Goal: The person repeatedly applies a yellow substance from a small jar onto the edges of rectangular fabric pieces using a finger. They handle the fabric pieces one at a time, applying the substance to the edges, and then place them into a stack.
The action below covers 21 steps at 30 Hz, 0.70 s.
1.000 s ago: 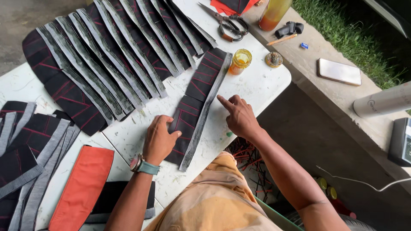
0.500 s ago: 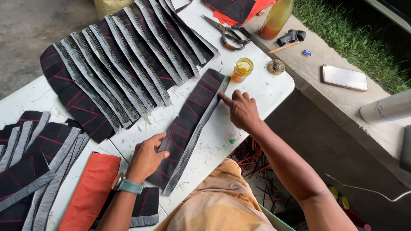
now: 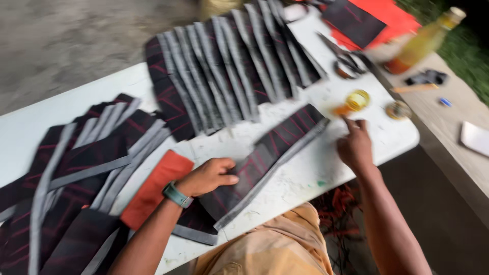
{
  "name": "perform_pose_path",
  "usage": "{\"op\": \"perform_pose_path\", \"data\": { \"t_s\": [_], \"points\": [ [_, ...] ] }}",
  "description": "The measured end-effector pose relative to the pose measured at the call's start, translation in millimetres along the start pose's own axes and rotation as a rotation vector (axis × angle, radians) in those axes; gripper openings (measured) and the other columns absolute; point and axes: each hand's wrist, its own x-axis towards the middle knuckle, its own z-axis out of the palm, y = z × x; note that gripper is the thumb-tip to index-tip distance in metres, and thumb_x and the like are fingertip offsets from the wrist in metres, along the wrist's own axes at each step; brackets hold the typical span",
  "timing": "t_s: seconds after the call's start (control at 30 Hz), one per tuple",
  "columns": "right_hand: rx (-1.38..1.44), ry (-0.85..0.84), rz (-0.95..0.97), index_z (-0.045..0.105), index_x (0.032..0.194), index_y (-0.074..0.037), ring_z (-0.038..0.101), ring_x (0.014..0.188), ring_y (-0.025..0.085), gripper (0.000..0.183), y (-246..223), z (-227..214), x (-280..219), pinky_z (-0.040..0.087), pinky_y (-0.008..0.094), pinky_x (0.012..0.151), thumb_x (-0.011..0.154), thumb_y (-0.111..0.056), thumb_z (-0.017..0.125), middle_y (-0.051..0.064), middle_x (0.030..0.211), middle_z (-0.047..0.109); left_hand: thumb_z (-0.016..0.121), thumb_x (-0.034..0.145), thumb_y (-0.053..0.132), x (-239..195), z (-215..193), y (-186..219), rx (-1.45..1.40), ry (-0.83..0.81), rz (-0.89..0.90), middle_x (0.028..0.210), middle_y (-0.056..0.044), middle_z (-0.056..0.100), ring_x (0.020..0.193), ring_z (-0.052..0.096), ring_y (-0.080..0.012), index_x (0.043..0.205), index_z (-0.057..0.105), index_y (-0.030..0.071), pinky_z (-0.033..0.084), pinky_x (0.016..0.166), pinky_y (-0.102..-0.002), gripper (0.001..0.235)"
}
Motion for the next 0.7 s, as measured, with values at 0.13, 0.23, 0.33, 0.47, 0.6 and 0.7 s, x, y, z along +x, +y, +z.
{"op": "perform_pose_path", "data": {
  "t_s": [0.13, 0.23, 0.33, 0.47, 0.6, 0.7],
  "points": [
    [0.112, 0.126, -0.082, 0.045, 0.153, -0.003, 0.065, 0.098, 0.031, 0.073, 9, -5, -17, 0.056, 0.041, 0.081, 0.082, 0.010, 0.057, 0.024, 0.129, 0.048, 0.069, 0.097, 0.023, -13, -33, 50, -0.715, -0.058, 0.157, 0.118, -0.003, 0.070, 0.108, 0.065, -0.0095, 0.127, 0.057, 0.004, 0.052, 0.100, -0.028, 0.037],
    [0.099, 0.152, -0.126, 0.036, 0.160, -0.004, 0.065, 0.102, 0.029, 0.079, 11, 3, -26, 0.059, 0.038, 0.084, 0.085, 0.010, 0.056, 0.025, 0.133, 0.043, 0.064, 0.101, 0.018, -41, -83, 97, -0.693, 0.065, 0.291, 0.124, -0.005, 0.071, 0.112, 0.066, -0.0106, 0.133, 0.058, 0.001, 0.052, 0.103, -0.028, 0.037],
    [0.080, 0.172, -0.141, 0.030, 0.164, -0.003, 0.065, 0.103, 0.028, 0.078, 10, 10, -29, 0.060, 0.036, 0.087, 0.091, 0.008, 0.055, 0.024, 0.136, 0.041, 0.062, 0.109, 0.015, -59, -136, 132, -0.564, 0.290, 0.439, 0.128, -0.005, 0.068, 0.115, 0.063, -0.0106, 0.142, 0.057, 0.000, 0.050, 0.107, -0.027, 0.037],
    [0.028, 0.158, -0.100, 0.028, 0.164, 0.000, 0.064, 0.099, 0.027, 0.075, 10, 10, -33, 0.058, 0.037, 0.089, 0.093, 0.007, 0.053, 0.025, 0.136, 0.042, 0.060, 0.113, 0.014, -50, -199, 134, -0.458, 0.499, 0.592, 0.135, -0.006, 0.067, 0.122, 0.064, -0.0116, 0.149, 0.054, 0.001, 0.052, 0.112, -0.027, 0.039],
    [-0.035, 0.194, -0.190, 0.029, 0.162, 0.000, 0.059, 0.110, 0.031, 0.076, 7, 8, -35, 0.058, 0.036, 0.087, 0.091, 0.006, 0.054, 0.024, 0.132, 0.047, 0.063, 0.114, 0.012, -13, -256, 79, -0.502, 0.654, 0.691, 0.137, -0.008, 0.067, 0.125, 0.064, -0.0153, 0.149, 0.054, 0.000, 0.053, 0.114, -0.031, 0.039],
    [-0.023, 0.175, -0.146, 0.029, 0.162, -0.001, 0.061, 0.105, 0.028, 0.076, 2, 8, -32, 0.057, 0.036, 0.088, 0.091, 0.006, 0.055, 0.025, 0.133, 0.047, 0.069, 0.102, 0.016, 15, -266, 8, -0.658, 0.920, 0.534, 0.127, -0.010, 0.070, 0.114, 0.069, -0.0220, 0.142, 0.058, 0.002, 0.060, 0.102, -0.041, 0.044]
  ]
}}
